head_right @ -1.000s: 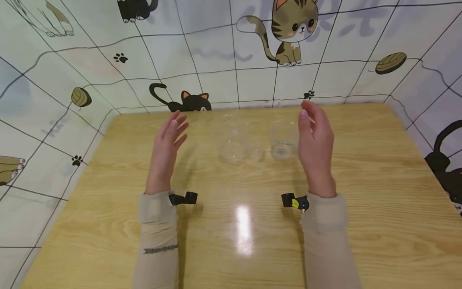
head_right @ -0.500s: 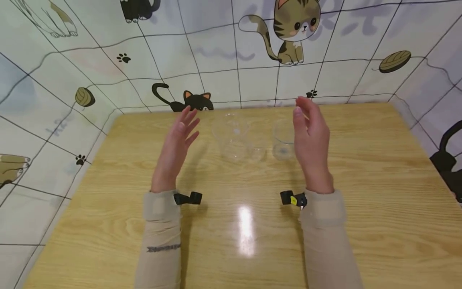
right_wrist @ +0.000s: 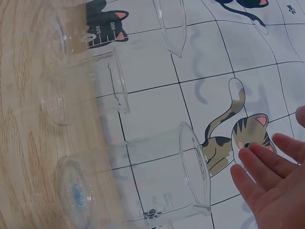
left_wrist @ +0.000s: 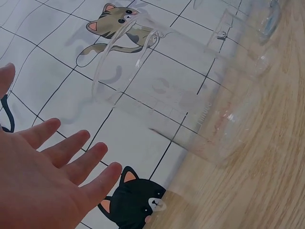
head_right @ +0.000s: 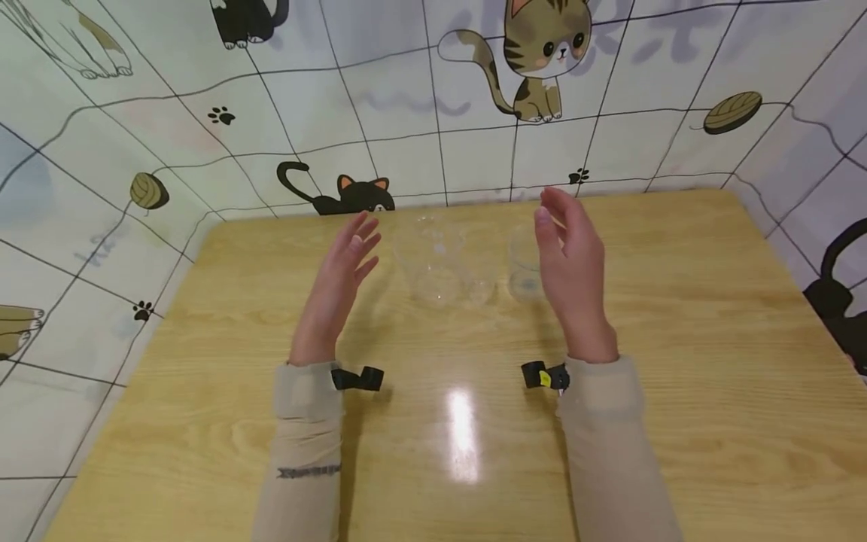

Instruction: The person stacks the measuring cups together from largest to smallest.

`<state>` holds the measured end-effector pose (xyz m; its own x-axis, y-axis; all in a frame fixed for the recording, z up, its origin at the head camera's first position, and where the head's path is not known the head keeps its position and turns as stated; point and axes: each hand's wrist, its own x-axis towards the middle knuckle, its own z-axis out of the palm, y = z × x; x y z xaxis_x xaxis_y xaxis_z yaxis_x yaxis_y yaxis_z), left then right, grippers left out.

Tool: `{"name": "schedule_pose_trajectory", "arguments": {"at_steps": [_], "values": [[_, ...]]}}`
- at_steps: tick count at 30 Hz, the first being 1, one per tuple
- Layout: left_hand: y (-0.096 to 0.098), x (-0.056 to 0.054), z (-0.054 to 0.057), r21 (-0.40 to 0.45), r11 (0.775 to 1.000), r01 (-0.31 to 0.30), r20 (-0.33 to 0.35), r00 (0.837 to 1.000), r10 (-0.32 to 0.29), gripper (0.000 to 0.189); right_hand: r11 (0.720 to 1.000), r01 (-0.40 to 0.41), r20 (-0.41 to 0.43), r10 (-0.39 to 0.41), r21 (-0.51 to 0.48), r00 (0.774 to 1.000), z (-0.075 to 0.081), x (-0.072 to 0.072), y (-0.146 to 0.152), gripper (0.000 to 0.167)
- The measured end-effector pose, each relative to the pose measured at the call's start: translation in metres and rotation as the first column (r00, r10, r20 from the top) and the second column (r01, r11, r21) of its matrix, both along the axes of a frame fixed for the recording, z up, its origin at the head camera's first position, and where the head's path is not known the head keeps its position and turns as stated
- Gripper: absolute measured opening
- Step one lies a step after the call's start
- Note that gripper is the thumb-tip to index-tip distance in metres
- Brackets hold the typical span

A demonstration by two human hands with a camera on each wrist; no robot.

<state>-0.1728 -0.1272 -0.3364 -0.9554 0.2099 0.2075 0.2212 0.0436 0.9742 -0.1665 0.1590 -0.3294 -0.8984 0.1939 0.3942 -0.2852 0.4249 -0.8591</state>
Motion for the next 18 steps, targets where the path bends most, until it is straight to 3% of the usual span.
{"name": "schedule_pose_trajectory", "arguments": {"at_steps": [11, 18], "values": [[0.005, 0.000, -0.009, -0.003, 1.000, 0.016, 0.025, 1.000, -0.016, 0.049, 0.999, -0.041, -0.004, 0.041, -0.004, 0.999, -0.005, 0.001, -0.003, 0.039], [0.010, 0.001, -0.008, -0.040, 0.999, 0.017, 0.042, 0.999, -0.016, 0.053, 0.998, -0.060, -0.003, 0.060, 0.005, 0.998, 0.013, 0.015, -0.016, 0.041]]}}
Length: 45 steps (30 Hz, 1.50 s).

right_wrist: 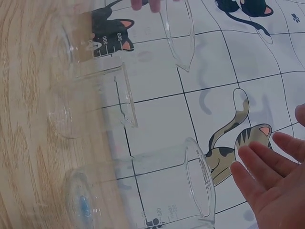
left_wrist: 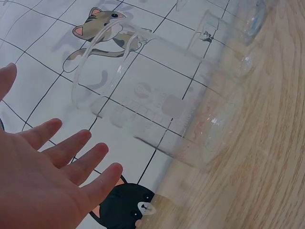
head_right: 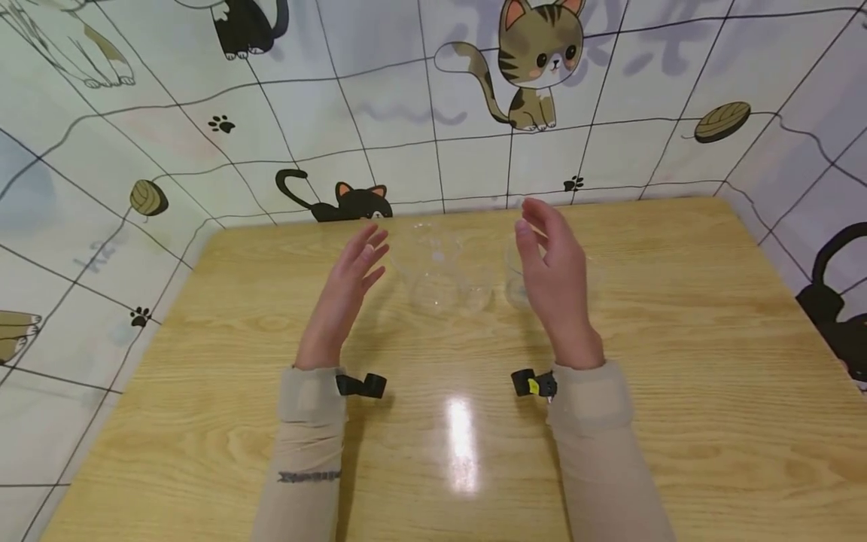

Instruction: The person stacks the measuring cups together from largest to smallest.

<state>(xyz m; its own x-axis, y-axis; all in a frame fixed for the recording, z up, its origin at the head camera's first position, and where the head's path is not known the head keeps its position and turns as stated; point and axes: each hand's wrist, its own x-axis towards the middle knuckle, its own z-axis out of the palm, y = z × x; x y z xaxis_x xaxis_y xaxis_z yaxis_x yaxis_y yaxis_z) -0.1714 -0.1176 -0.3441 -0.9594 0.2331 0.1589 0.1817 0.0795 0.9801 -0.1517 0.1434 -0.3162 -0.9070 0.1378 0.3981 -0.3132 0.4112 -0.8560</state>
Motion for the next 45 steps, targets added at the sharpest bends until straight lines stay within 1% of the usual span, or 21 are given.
{"name": "schedule_pose_trajectory", "arguments": {"at_steps": [4, 8, 15, 19, 24, 29, 35, 39, 45], "values": [[0.003, -0.002, 0.003, -0.041, 0.999, -0.006, 0.015, 1.000, 0.006, 0.053, 1.000, -0.013, -0.007, 0.013, 0.004, 1.000, 0.003, 0.000, -0.002, 0.040], [0.005, -0.003, 0.005, -0.074, 0.997, -0.016, 0.020, 1.000, 0.018, 0.056, 0.999, -0.032, -0.001, 0.032, 0.010, 0.999, -0.004, -0.007, 0.000, 0.040], [0.013, -0.003, 0.003, -0.105, 0.994, -0.023, 0.090, 0.995, 0.033, 0.057, 0.998, -0.059, 0.008, 0.059, 0.031, 0.998, -0.008, -0.004, -0.006, 0.043], [0.017, -0.003, 0.001, -0.135, 0.990, -0.036, 0.119, 0.992, 0.053, 0.057, 0.996, -0.086, 0.021, 0.086, 0.034, 0.996, -0.018, -0.009, -0.006, 0.045], [0.022, -0.001, 0.000, -0.141, 0.989, -0.040, 0.148, 0.987, 0.061, 0.056, 0.991, -0.104, 0.015, 0.104, 0.085, 0.995, -0.031, -0.015, -0.007, 0.047], [0.023, -0.001, 0.001, -0.146, 0.988, -0.044, 0.152, 0.986, 0.066, 0.056, 0.978, -0.140, 0.010, 0.141, 0.153, 0.990, -0.035, -0.015, -0.012, 0.049], [0.022, 0.000, -0.001, -0.154, 0.988, -0.030, 0.130, 0.990, 0.051, 0.057, 0.958, -0.194, 0.047, 0.188, 0.209, 0.981, -0.037, -0.014, -0.018, 0.050], [0.022, 0.000, -0.001, -0.161, 0.986, -0.033, 0.124, 0.991, 0.053, 0.058, 0.947, -0.220, 0.062, 0.211, 0.233, 0.975, -0.041, -0.015, -0.021, 0.051], [0.022, -0.002, -0.001, -0.161, 0.986, -0.030, 0.123, 0.991, 0.050, 0.057, 0.937, -0.235, 0.084, 0.220, 0.258, 0.972, -0.046, -0.017, -0.024, 0.053]]}}
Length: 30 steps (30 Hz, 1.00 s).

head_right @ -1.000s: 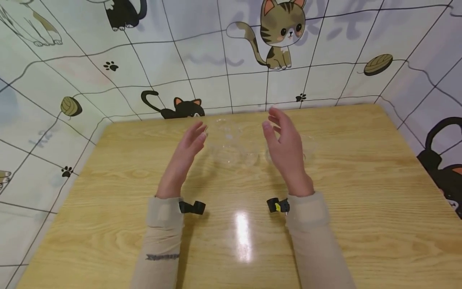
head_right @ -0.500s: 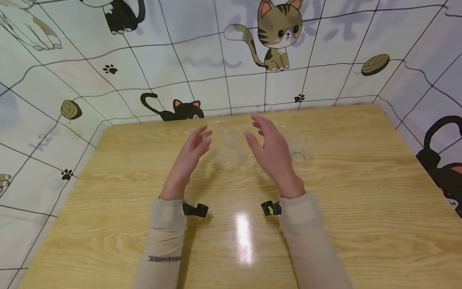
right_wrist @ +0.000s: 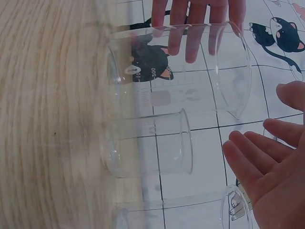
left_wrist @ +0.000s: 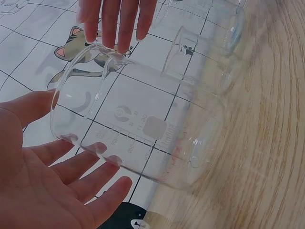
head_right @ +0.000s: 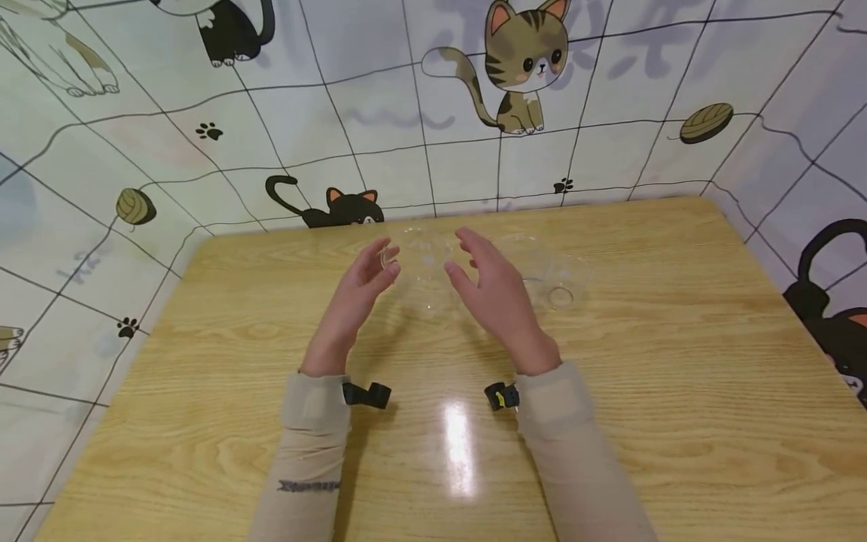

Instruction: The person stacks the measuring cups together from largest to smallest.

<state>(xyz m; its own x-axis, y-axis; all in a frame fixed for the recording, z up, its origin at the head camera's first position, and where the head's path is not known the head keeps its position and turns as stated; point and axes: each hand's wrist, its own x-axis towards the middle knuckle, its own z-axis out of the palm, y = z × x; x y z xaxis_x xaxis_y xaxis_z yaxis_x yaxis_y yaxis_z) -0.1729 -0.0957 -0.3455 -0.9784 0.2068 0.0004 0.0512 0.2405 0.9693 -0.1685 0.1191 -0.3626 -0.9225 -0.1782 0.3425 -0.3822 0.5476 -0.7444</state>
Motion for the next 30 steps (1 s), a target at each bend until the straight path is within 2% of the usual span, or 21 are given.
{"name": "schedule_pose_trajectory", "arguments": {"at_steps": [12, 17, 24, 30], "values": [[0.001, -0.001, -0.001, -0.001, 1.000, -0.002, 0.006, 1.000, 0.002, 0.055, 0.996, -0.046, 0.055, 0.050, -0.076, 0.997, -0.008, -0.003, -0.006, 0.055], [0.001, 0.000, -0.001, -0.016, 1.000, 0.002, -0.002, 1.000, -0.002, 0.055, 0.996, -0.066, 0.090, 0.071, -0.057, 0.993, -0.010, -0.003, -0.010, 0.059], [0.000, 0.000, -0.001, 0.003, 1.000, 0.019, -0.012, 1.000, -0.019, 0.056, 0.998, -0.060, 0.146, 0.062, -0.015, 0.987, -0.010, -0.002, -0.011, 0.059], [0.000, -0.001, -0.003, 0.027, 0.999, 0.037, -0.013, 0.999, -0.037, 0.055, 0.999, -0.049, 0.138, 0.051, -0.017, 0.989, -0.011, -0.001, -0.011, 0.057]]}}
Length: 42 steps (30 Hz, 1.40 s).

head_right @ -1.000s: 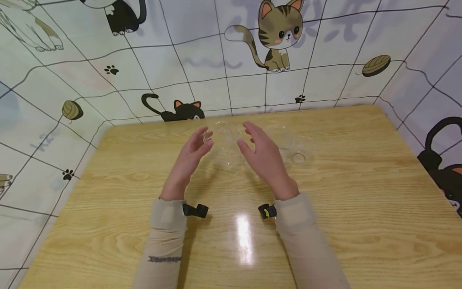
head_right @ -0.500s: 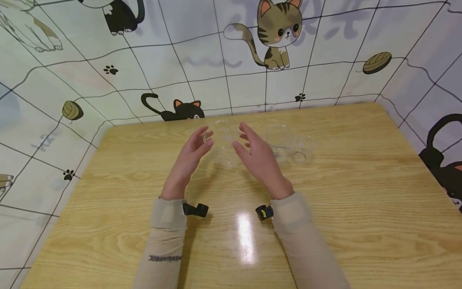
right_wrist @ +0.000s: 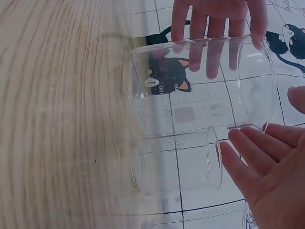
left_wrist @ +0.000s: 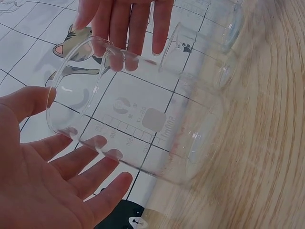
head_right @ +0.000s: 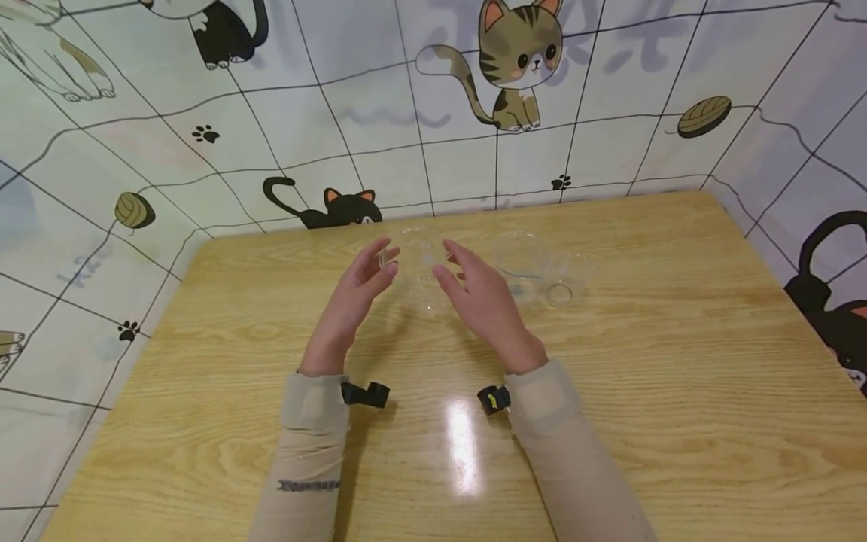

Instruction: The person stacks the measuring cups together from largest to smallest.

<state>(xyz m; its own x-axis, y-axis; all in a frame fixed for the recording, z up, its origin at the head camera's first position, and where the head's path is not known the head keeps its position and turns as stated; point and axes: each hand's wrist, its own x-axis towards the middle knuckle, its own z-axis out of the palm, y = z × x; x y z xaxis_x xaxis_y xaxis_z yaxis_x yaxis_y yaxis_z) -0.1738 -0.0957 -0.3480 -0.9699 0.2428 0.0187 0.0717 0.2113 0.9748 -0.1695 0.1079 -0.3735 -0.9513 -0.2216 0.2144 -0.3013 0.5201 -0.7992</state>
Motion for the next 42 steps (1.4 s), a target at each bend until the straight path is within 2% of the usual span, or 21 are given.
{"name": "schedule_pose_trajectory", "arguments": {"at_steps": [5, 14, 19, 25, 27, 33, 35, 38, 42], "values": [[0.000, 0.001, 0.000, 0.008, 1.000, 0.010, 0.005, 1.000, -0.010, 0.052, 1.000, 0.005, -0.014, -0.005, 0.005, 1.000, 0.000, 0.001, 0.000, 0.057], [0.000, 0.001, -0.001, 0.011, 1.000, 0.023, 0.004, 1.000, -0.023, 0.048, 1.000, -0.001, 0.012, 0.001, 0.008, 1.000, 0.000, 0.001, 0.000, 0.057], [-0.001, 0.001, -0.001, -0.004, 1.000, 0.019, 0.003, 1.000, -0.019, 0.047, 1.000, -0.012, 0.039, 0.012, 0.007, 0.999, 0.000, 0.000, 0.001, 0.058], [-0.001, 0.000, -0.004, 0.038, 0.999, 0.031, -0.005, 1.000, -0.031, 0.045, 0.999, -0.037, 0.100, 0.039, -0.023, 0.994, 0.000, 0.001, 0.002, 0.059], [-0.002, -0.002, -0.007, 0.064, 0.997, 0.037, -0.003, 0.999, -0.037, 0.044, 0.998, -0.044, 0.126, 0.048, -0.038, 0.991, 0.000, 0.001, 0.002, 0.058], [-0.006, -0.014, -0.030, 0.143, 0.989, 0.031, 0.005, 0.999, -0.032, 0.046, 0.996, -0.061, 0.144, 0.069, -0.058, 0.987, -0.002, -0.001, 0.003, 0.058], [-0.006, -0.017, -0.034, 0.162, 0.986, 0.028, 0.010, 1.000, -0.030, 0.045, 0.996, -0.068, 0.143, 0.077, -0.064, 0.987, -0.003, -0.002, 0.003, 0.059], [-0.005, -0.016, -0.032, 0.178, 0.983, 0.031, 0.015, 0.999, -0.034, 0.040, 0.994, -0.081, 0.138, 0.091, -0.074, 0.986, -0.003, -0.003, 0.003, 0.061], [-0.005, -0.010, -0.023, 0.186, 0.981, 0.048, 0.014, 0.999, -0.051, 0.037, 0.993, -0.097, 0.143, 0.106, -0.069, 0.984, -0.003, -0.003, 0.003, 0.066]]}}
